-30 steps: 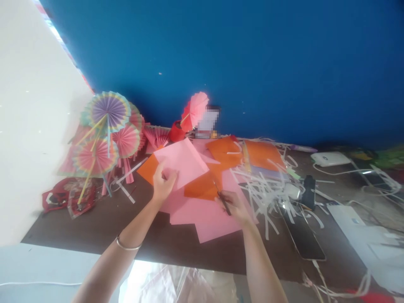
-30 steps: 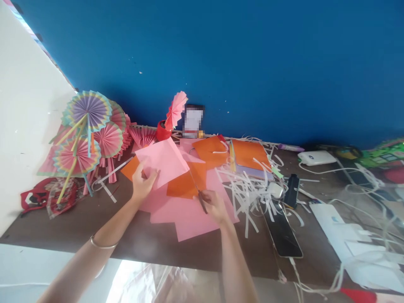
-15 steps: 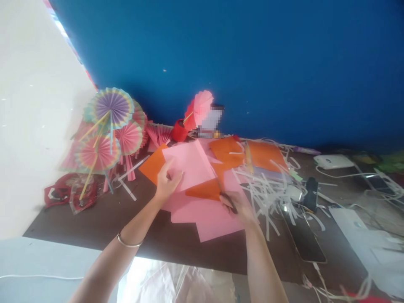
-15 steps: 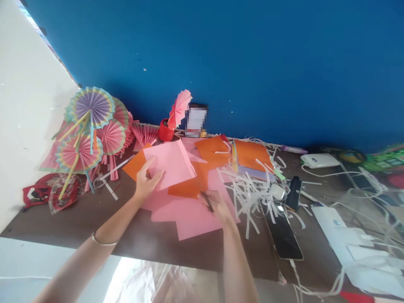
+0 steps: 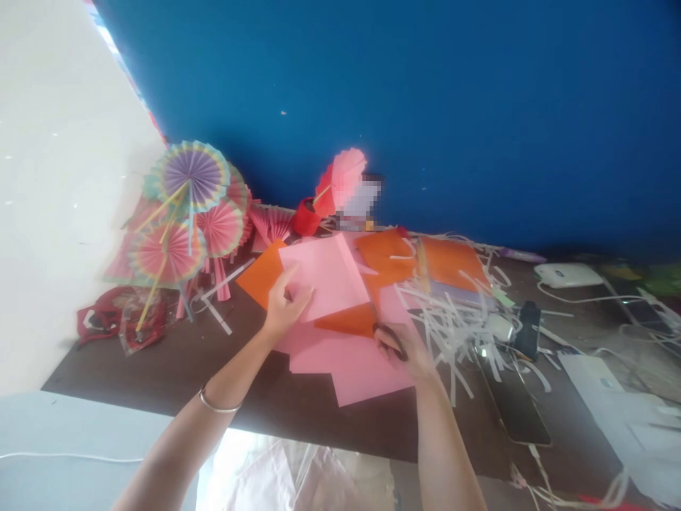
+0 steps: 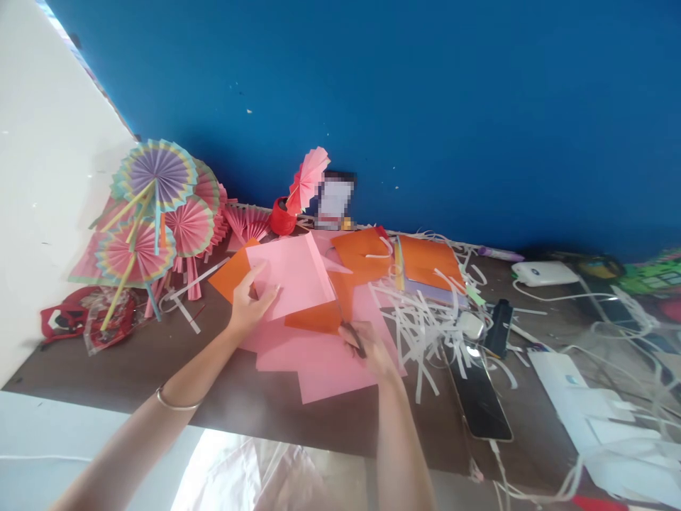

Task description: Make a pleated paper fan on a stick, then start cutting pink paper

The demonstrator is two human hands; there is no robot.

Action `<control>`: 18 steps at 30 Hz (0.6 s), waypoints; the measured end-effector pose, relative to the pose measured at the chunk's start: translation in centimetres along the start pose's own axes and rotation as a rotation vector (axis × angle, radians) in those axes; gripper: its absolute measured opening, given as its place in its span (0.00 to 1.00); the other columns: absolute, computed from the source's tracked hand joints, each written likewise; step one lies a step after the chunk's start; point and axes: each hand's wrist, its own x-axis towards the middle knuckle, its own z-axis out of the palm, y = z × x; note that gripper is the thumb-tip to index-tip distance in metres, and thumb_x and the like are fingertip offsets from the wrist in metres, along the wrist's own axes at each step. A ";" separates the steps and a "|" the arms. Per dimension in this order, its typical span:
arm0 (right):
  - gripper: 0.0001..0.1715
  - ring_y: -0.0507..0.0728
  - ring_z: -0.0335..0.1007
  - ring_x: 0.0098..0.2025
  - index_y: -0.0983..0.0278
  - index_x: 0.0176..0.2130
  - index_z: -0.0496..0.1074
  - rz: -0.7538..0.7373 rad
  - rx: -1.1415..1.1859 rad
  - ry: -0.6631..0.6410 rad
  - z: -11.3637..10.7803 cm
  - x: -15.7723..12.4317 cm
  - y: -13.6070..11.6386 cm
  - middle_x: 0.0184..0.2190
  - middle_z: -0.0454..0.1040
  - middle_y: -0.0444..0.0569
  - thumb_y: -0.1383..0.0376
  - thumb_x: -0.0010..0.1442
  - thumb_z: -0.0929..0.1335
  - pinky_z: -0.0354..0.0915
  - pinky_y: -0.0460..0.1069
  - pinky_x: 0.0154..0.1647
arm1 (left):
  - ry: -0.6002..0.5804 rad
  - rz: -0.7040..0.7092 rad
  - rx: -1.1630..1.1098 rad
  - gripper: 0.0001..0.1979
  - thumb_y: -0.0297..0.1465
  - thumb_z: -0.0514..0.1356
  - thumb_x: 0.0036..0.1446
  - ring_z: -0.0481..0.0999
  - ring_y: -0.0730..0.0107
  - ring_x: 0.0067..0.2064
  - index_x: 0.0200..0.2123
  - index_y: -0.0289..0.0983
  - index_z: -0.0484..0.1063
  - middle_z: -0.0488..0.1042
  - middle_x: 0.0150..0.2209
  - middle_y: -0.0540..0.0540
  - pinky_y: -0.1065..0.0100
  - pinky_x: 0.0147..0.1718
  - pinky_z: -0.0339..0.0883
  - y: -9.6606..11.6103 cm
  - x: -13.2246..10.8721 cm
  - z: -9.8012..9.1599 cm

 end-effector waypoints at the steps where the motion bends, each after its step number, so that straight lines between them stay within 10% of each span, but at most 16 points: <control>1: 0.25 0.47 0.49 0.14 0.63 0.15 0.57 0.005 -0.004 0.001 0.0 -0.1 -0.1 0.11 0.59 0.42 0.52 0.56 0.62 0.42 0.47 0.16 | 0.002 -0.005 0.000 0.25 0.35 0.62 0.49 0.68 0.60 0.54 0.51 0.36 0.66 0.70 0.51 0.40 0.59 0.55 0.59 0.0 0.0 0.0; 18: 0.26 0.47 0.49 0.13 0.62 0.16 0.57 0.003 0.021 -0.008 0.3 0.0 -0.6 0.11 0.59 0.42 0.48 0.53 0.64 0.43 0.47 0.15 | -0.001 -0.019 0.000 0.25 0.35 0.62 0.49 0.67 0.58 0.55 0.51 0.36 0.66 0.70 0.52 0.39 0.58 0.55 0.59 1.0 -0.2 0.0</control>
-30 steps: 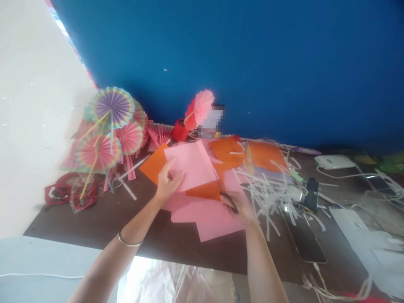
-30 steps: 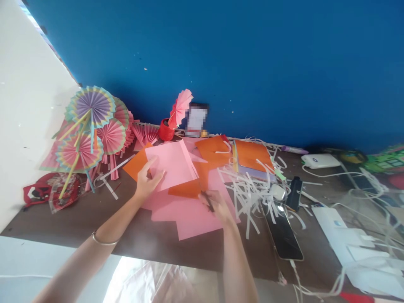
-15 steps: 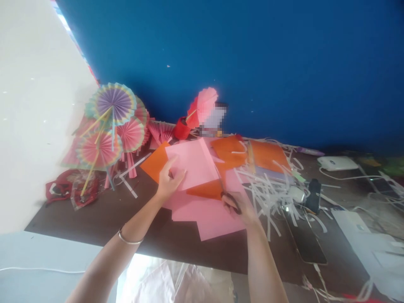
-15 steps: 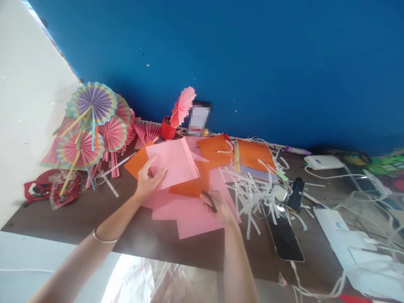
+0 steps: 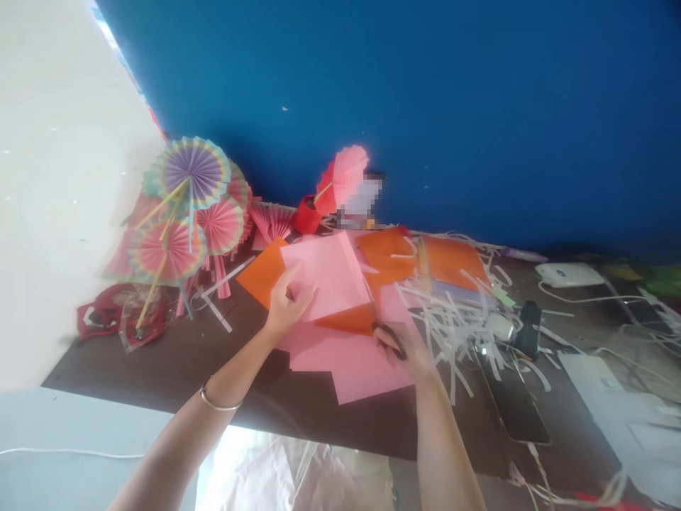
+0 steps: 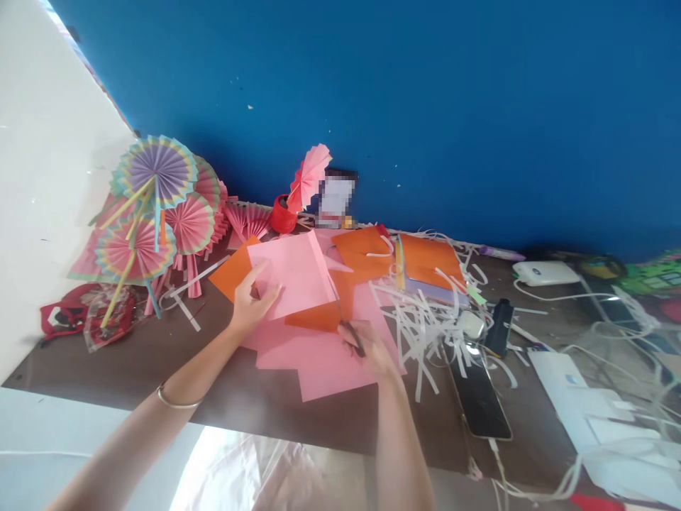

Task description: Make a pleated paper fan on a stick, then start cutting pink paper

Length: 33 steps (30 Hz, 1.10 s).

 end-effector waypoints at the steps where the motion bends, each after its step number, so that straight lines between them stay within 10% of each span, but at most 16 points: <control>1: 0.27 0.47 0.49 0.13 0.62 0.16 0.57 -0.002 -0.005 -0.004 0.0 0.0 -0.1 0.11 0.58 0.42 0.48 0.53 0.64 0.43 0.47 0.15 | 0.001 -0.003 0.001 0.25 0.35 0.62 0.49 0.67 0.58 0.55 0.51 0.37 0.66 0.70 0.52 0.40 0.58 0.55 0.60 0.0 0.0 0.0; 33: 0.26 0.47 0.52 0.13 0.64 0.18 0.62 0.006 0.005 -0.018 -0.2 0.2 0.4 0.12 0.62 0.42 0.48 0.53 0.64 0.44 0.46 0.15 | 0.002 0.016 0.011 0.24 0.35 0.62 0.49 0.66 0.58 0.56 0.50 0.37 0.68 0.70 0.51 0.40 0.58 0.55 0.60 0.0 0.0 0.1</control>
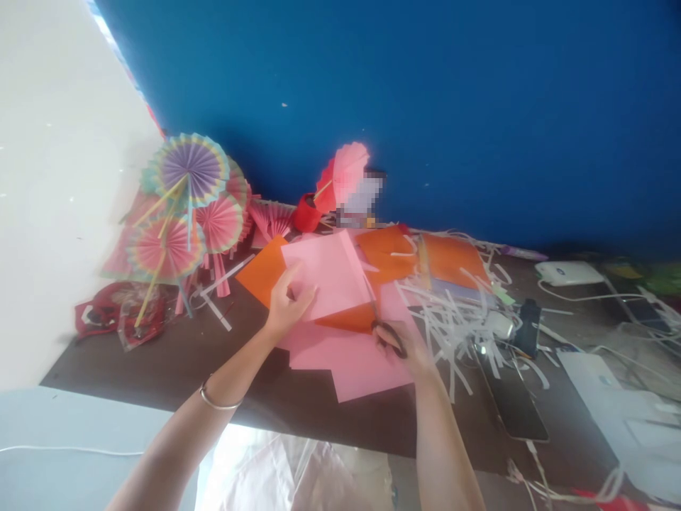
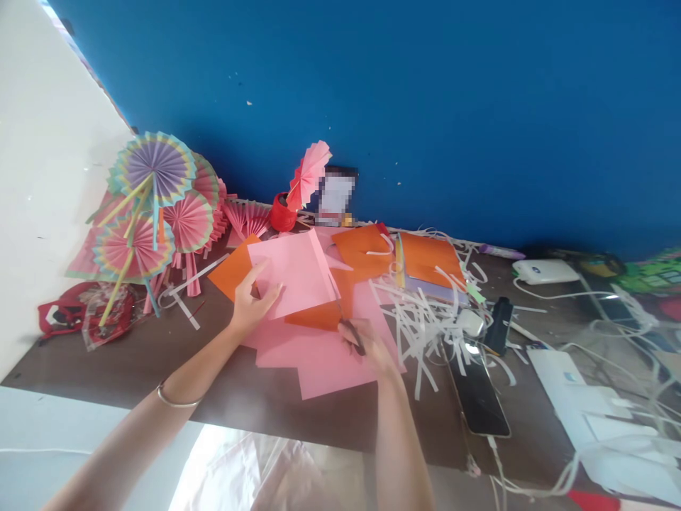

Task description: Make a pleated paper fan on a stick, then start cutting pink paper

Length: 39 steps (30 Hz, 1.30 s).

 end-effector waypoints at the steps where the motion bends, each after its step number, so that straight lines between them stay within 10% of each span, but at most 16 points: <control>1: 0.26 0.47 0.52 0.13 0.64 0.17 0.62 -0.004 0.001 0.001 0.0 0.0 0.0 0.12 0.62 0.42 0.48 0.54 0.64 0.44 0.46 0.15 | 0.001 0.001 -0.003 0.24 0.35 0.62 0.49 0.66 0.58 0.56 0.50 0.36 0.68 0.70 0.51 0.40 0.58 0.55 0.60 0.0 0.0 0.0; 39: 0.24 0.47 0.53 0.14 0.65 0.18 0.63 -0.042 -0.013 0.003 -0.2 0.2 1.1 0.13 0.62 0.42 0.52 0.57 0.63 0.45 0.45 0.14 | 0.002 0.015 -0.034 0.25 0.34 0.62 0.49 0.67 0.60 0.55 0.52 0.38 0.66 0.70 0.52 0.41 0.58 0.54 0.61 -0.4 -0.2 0.1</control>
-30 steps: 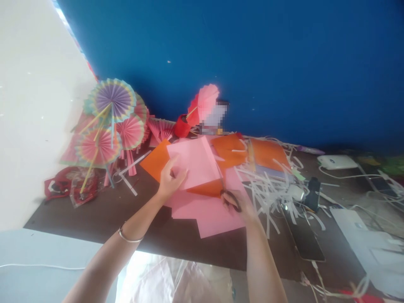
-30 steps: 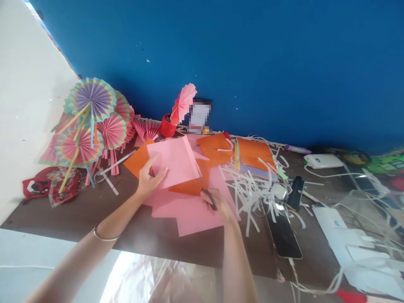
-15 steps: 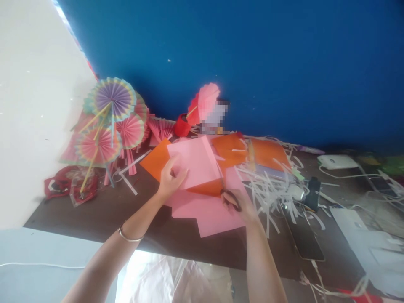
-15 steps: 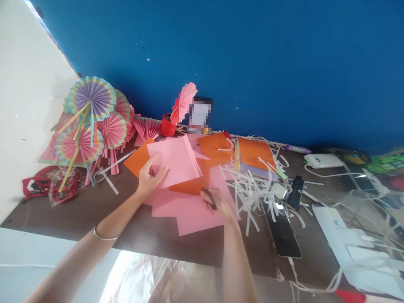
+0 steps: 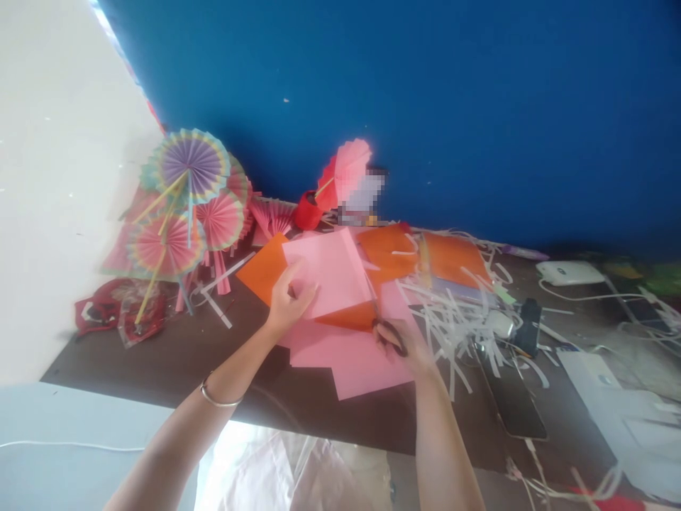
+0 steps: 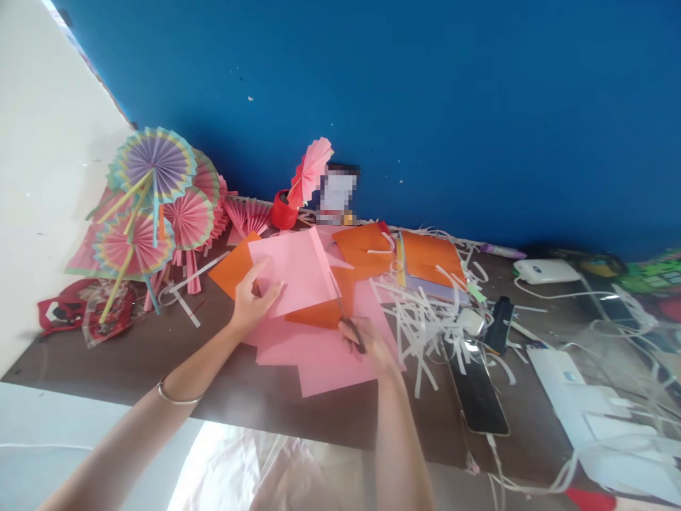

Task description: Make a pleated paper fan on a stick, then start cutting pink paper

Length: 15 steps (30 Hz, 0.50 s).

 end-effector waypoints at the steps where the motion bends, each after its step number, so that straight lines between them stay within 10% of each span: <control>1: 0.24 0.47 0.53 0.13 0.65 0.18 0.63 -0.001 0.000 0.000 0.0 0.0 -0.1 0.13 0.61 0.42 0.52 0.57 0.63 0.45 0.45 0.14 | 0.000 -0.001 -0.002 0.25 0.34 0.62 0.49 0.67 0.59 0.55 0.52 0.38 0.67 0.70 0.52 0.41 0.58 0.55 0.61 0.0 0.0 0.0; 15: 0.25 0.47 0.52 0.13 0.64 0.18 0.62 0.034 -0.001 0.031 0.3 -0.1 -0.4 0.12 0.61 0.42 0.50 0.57 0.63 0.44 0.46 0.14 | 0.004 -0.005 0.002 0.25 0.33 0.62 0.48 0.66 0.59 0.55 0.51 0.37 0.67 0.70 0.51 0.41 0.59 0.54 0.62 0.3 0.0 -0.1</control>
